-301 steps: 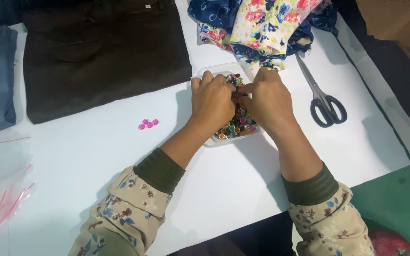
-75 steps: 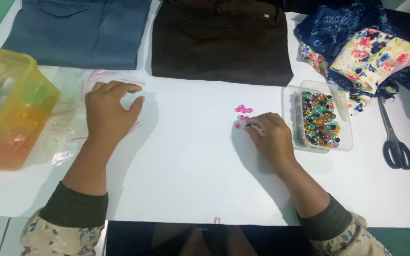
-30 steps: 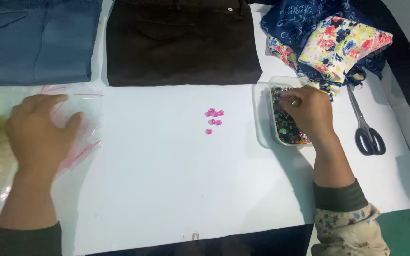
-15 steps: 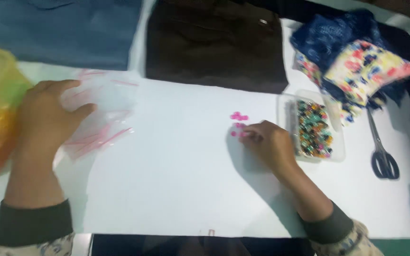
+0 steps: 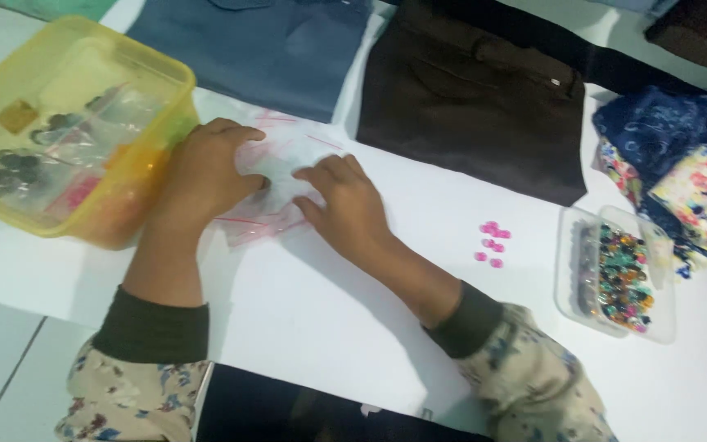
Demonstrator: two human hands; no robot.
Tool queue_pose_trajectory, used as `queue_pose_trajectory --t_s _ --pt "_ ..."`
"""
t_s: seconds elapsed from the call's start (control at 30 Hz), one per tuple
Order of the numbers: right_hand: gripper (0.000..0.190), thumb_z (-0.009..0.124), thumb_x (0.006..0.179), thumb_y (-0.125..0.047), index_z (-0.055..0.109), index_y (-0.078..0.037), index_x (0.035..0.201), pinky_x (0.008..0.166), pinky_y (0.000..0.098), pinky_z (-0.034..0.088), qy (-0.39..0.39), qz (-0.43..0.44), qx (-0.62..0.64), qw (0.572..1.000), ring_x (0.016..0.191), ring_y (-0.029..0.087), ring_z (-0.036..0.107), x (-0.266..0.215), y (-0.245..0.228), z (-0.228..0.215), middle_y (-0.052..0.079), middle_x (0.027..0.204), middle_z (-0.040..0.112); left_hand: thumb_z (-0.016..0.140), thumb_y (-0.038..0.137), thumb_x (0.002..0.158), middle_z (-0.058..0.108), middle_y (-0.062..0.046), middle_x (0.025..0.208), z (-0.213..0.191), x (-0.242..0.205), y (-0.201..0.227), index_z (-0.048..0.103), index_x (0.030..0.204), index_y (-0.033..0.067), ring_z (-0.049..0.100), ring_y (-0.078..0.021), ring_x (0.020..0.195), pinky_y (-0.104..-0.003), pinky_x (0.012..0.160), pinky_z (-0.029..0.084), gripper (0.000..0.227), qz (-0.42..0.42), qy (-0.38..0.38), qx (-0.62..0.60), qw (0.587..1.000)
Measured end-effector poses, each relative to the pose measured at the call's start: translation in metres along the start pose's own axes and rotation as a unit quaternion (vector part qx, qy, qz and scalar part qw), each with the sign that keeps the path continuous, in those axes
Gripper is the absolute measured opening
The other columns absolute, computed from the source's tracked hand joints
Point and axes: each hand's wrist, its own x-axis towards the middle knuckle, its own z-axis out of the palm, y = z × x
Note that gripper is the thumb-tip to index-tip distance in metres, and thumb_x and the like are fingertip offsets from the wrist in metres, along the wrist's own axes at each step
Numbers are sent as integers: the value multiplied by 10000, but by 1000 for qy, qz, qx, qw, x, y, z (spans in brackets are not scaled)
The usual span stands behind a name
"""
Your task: Sorting small plastic buttons by color and packaging them into zip-lock bags.
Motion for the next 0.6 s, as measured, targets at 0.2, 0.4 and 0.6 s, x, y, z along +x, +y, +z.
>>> queue_pose_trajectory --t_s 0.2,0.4,0.6 --pt "403 718 887 -106 685 -131 1288 802 470 601 19 -7 -21 1000 1163 297 588 45 2 81 79 1200 637 795 210 751 651 -74 1128 43 18 -41 734 1230 263 683 -348 1089 -463 818 580 485 -63 12 49 997" --pt "224 674 932 -172 735 -155 1147 823 461 561 1 0 -30 1000 1148 282 574 50 11 82 40 1184 655 763 133 785 655 -152 1066 33 13 -10 735 1197 133 682 -397 1029 -519 725 601 413 -96 70 50 992" --pt "145 678 902 -134 770 -182 1003 799 403 557 50 -31 -6 998 1075 229 603 46 30 99 -16 1090 665 753 79 799 592 -226 1187 38 6 3 649 1333 27 590 -424 1139 -593 738 599 546 -102 58 60 991"
